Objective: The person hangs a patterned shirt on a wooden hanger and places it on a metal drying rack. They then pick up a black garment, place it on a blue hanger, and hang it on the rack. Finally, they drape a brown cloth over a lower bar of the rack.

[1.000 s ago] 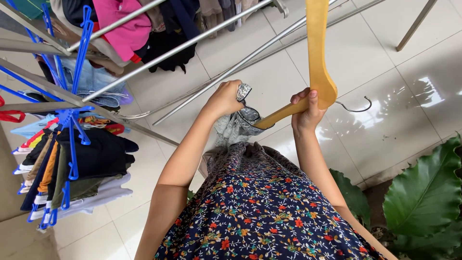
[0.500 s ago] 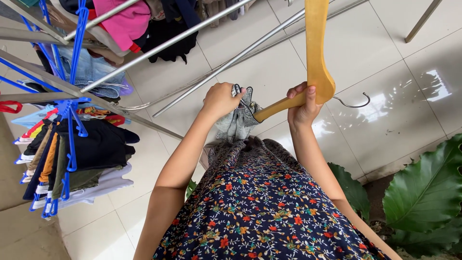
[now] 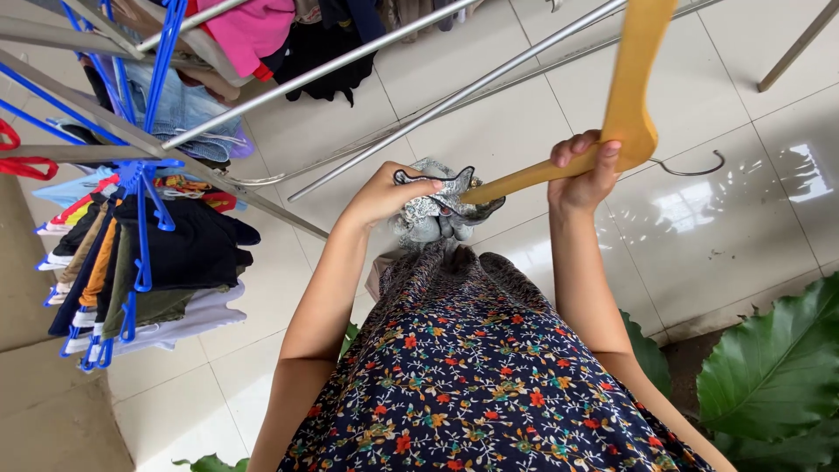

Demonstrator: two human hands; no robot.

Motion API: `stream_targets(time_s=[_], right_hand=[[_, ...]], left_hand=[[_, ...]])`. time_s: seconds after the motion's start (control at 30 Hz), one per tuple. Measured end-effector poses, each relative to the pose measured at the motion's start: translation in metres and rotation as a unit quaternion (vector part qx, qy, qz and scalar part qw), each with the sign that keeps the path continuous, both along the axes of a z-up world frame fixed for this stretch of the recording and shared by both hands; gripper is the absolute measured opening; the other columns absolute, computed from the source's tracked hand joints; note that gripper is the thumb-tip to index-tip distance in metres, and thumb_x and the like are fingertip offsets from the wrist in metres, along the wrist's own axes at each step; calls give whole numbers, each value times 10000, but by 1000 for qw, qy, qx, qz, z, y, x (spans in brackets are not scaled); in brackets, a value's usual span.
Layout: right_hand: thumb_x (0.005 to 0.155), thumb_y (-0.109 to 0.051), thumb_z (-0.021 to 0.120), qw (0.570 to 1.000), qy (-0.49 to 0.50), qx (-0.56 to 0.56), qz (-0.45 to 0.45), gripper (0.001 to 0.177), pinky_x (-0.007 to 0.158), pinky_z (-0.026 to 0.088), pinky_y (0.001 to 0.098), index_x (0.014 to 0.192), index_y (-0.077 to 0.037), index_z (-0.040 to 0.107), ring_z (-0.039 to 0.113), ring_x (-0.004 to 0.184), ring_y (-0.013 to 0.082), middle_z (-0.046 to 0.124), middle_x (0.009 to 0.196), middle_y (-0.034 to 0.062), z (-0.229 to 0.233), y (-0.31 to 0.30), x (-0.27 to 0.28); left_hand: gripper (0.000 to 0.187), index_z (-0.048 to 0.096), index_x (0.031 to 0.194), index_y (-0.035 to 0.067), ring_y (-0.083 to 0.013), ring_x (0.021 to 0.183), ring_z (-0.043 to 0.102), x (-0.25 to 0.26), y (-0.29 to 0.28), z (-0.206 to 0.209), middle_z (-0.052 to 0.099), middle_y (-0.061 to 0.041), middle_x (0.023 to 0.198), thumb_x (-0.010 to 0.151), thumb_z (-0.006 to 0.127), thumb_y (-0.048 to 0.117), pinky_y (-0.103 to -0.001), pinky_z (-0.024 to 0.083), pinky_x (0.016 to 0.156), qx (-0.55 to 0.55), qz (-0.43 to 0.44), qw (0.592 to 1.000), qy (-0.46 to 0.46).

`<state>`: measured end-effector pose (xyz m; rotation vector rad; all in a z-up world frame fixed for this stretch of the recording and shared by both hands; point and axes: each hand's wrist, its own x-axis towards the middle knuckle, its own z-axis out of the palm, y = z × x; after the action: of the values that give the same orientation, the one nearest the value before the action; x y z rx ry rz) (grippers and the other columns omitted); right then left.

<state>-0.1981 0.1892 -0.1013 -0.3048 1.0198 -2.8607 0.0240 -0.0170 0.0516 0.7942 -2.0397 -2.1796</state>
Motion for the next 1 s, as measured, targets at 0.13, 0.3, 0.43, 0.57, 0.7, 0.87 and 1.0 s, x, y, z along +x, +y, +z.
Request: stream_targets(time_s=[0.13, 0.3, 0.43, 0.57, 0.7, 0.87, 1.0], right_hand=[[1012, -472, 549, 1000, -11, -19, -7, 357, 464, 514, 313, 918, -131, 598, 528, 444, 164, 509, 699, 22, 1, 9, -10], [1018, -490, 552, 999, -32, -39, 13, 329, 471, 514, 328, 1034, -165, 601, 521, 451, 164, 501, 695, 9, 4, 6, -3], [1023, -498, 535, 998, -37, -44, 41, 349, 456, 509, 337, 1089, -161, 600, 506, 436, 174, 477, 673, 17, -17, 2, 11], [998, -532, 543, 991, -58, -60, 101, 397, 429, 478, 347, 1034, -145, 626, 486, 397, 186, 466, 623, 29, -43, -1, 18], [972, -550, 576, 990, -72, -50, 108, 406, 419, 461, 350, 996, -149, 628, 491, 384, 201, 477, 594, 36, -54, -2, 15], [973, -557, 563, 992, -46, -88, 72, 406, 461, 463, 320, 969, -159, 643, 493, 417, 173, 509, 617, 12, -18, -7, -3], [927, -660, 581, 991, 49, -69, 102, 480, 557, 522, 343, 959, -185, 637, 580, 487, 191, 558, 626, 12, -47, -26, -11]], left_hand=[[155, 822, 880, 72, -73, 666, 592, 9, -9, -41, 683, -8, 683, 788, 834, 196, -204, 486, 564, -16, 18, 1000, -15], [132, 809, 1019, 37, -54, 710, 564, 5, -19, -110, 749, -26, 792, 924, 754, 111, -174, 476, 656, 4, -29, 998, 56], [127, 813, 985, 31, -48, 649, 541, 6, -14, -93, 724, -14, 743, 897, 767, 110, -181, 473, 605, 15, -7, 998, 61], [193, 787, 1066, 47, -77, 286, 438, 9, -13, -121, 591, -74, 529, 940, 754, 189, -161, 325, 311, 41, 112, 989, 90], [279, 751, 1223, 36, -92, 912, 666, 9, -10, -130, 790, -105, 997, 957, 749, 117, -246, 575, 829, 23, 139, 971, 192], [282, 747, 1220, 18, -75, 906, 670, 8, 2, -143, 794, -106, 945, 949, 750, 96, -231, 576, 837, 42, 155, 965, 206], [276, 749, 1185, -14, -78, 846, 709, -4, 17, -102, 785, -112, 919, 920, 744, 65, -209, 594, 762, 87, 214, 943, 238]])
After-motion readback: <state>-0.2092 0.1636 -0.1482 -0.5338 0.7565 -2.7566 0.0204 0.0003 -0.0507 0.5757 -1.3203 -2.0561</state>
